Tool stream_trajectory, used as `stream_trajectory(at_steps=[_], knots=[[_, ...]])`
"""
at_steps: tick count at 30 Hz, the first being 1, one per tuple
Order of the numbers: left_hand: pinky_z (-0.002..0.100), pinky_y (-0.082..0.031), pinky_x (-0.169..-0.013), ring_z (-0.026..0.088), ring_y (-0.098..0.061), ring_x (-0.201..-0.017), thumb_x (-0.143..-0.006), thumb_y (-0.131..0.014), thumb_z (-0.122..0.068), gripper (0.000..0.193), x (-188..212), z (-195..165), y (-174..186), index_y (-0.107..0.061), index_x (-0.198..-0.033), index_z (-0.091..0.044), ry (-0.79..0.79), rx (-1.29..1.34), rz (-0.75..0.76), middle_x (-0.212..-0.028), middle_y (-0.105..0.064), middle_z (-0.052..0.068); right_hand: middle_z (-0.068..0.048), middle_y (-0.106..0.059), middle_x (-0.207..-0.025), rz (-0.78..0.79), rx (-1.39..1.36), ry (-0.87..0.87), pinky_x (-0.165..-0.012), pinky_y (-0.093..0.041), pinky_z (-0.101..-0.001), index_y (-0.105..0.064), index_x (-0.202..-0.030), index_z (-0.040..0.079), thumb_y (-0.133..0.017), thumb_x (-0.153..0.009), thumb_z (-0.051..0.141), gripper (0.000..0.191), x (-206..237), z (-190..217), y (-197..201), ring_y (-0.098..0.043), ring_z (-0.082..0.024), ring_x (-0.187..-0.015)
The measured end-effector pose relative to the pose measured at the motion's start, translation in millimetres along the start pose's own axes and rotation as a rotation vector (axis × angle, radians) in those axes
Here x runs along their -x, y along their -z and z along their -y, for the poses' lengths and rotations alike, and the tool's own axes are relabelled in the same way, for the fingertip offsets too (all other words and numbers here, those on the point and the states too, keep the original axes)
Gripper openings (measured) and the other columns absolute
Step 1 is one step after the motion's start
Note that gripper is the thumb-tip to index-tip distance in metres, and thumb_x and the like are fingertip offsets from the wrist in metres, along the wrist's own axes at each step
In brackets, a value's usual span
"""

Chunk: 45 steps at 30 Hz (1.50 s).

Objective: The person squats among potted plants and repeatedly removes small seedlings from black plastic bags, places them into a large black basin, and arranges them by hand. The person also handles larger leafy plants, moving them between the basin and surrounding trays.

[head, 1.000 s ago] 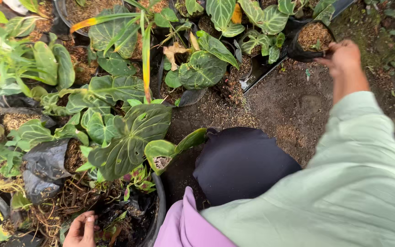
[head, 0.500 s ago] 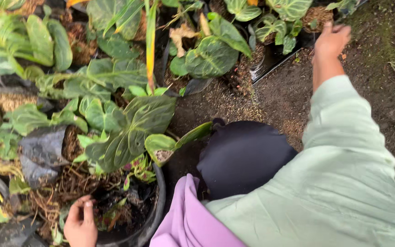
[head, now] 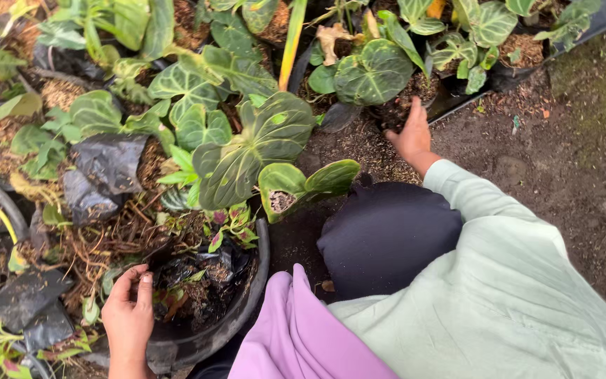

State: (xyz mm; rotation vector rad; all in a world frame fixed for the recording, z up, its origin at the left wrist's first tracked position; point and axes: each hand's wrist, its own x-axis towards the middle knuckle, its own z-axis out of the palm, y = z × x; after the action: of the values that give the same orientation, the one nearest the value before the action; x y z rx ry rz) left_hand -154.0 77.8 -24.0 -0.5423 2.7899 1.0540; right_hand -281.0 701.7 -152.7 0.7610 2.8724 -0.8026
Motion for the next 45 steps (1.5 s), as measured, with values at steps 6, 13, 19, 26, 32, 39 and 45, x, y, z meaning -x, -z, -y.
stream_trajectory(at_steps=[6,13,19,26,32,39,45], knots=[[0.031,-0.051,-0.090,0.018,-0.069,-0.105,-0.102,-0.072,-0.012,0.031,21,-40,12,-0.067,-0.132,-0.004,-0.372,-0.242,-0.171,-0.122,-0.070,0.012,-0.024,-0.065,-0.124,-0.011,-0.218,-0.067,-0.094,-0.053,-0.0459,-0.023,-0.156,0.008,-0.084,-0.082,0.025,0.097,-7,-18,11,-0.066,-0.040,-0.107],[0.048,-0.040,-0.118,0.041,-0.050,-0.138,-0.087,-0.082,-0.019,0.077,-11,-203,-22,-0.043,-0.149,0.005,-0.748,-0.041,-0.190,-0.147,-0.051,0.026,-0.012,-0.064,-0.101,0.532,-0.491,-0.281,-0.074,-0.048,-0.0429,-0.048,-0.139,0.011,-0.072,-0.083,0.015,0.062,-11,2,128,-0.061,-0.026,-0.089],[0.048,-0.037,-0.117,0.034,-0.058,-0.125,-0.081,-0.077,-0.009,0.051,-58,-284,-59,-0.061,-0.130,-0.008,-0.695,-0.054,0.101,-0.130,-0.065,0.013,-0.006,-0.071,-0.110,0.516,-0.308,0.528,-0.090,-0.051,-0.0364,-0.059,-0.129,0.010,-0.078,-0.076,0.025,0.058,-26,104,217,-0.067,-0.022,-0.102],[0.049,-0.038,-0.117,0.031,-0.064,-0.117,-0.064,-0.061,0.009,0.050,-33,-258,-55,-0.069,-0.110,-0.009,-0.668,-0.032,0.222,-0.115,-0.071,0.010,-0.021,-0.055,-0.141,0.093,0.205,0.973,-0.103,-0.042,-0.0540,-0.057,-0.144,0.015,-0.083,-0.071,0.023,0.078,-75,222,140,-0.050,-0.042,-0.130],[0.048,-0.032,-0.124,0.028,-0.066,-0.116,-0.068,-0.056,0.015,0.046,-21,-215,-54,-0.071,-0.106,-0.006,-0.482,0.063,0.144,-0.111,-0.073,0.009,-0.027,-0.047,-0.149,0.001,0.412,1.184,-0.106,-0.036,-0.0574,-0.057,-0.144,0.015,-0.078,-0.069,0.018,0.077,-110,241,51,-0.044,-0.045,-0.136],[0.047,-0.031,-0.124,0.029,-0.066,-0.118,-0.071,-0.055,0.015,0.044,-19,-188,-55,-0.072,-0.105,-0.005,-0.434,0.099,0.115,-0.111,-0.074,0.012,-0.022,-0.047,-0.151,0.099,0.670,1.296,-0.107,-0.036,-0.0536,-0.062,-0.132,0.023,-0.053,-0.096,0.022,0.036,-119,234,-11,-0.042,-0.040,-0.142],[0.045,-0.039,-0.118,0.034,-0.063,-0.125,-0.065,-0.052,0.014,0.049,-16,-187,-58,-0.072,-0.105,-0.005,-0.450,0.098,0.072,-0.117,-0.072,0.014,-0.004,-0.057,-0.145,0.178,0.676,1.187,-0.114,-0.026,-0.0650,-0.060,-0.143,0.034,-0.050,-0.100,0.021,0.046,-132,229,-34,-0.048,-0.027,-0.139]])
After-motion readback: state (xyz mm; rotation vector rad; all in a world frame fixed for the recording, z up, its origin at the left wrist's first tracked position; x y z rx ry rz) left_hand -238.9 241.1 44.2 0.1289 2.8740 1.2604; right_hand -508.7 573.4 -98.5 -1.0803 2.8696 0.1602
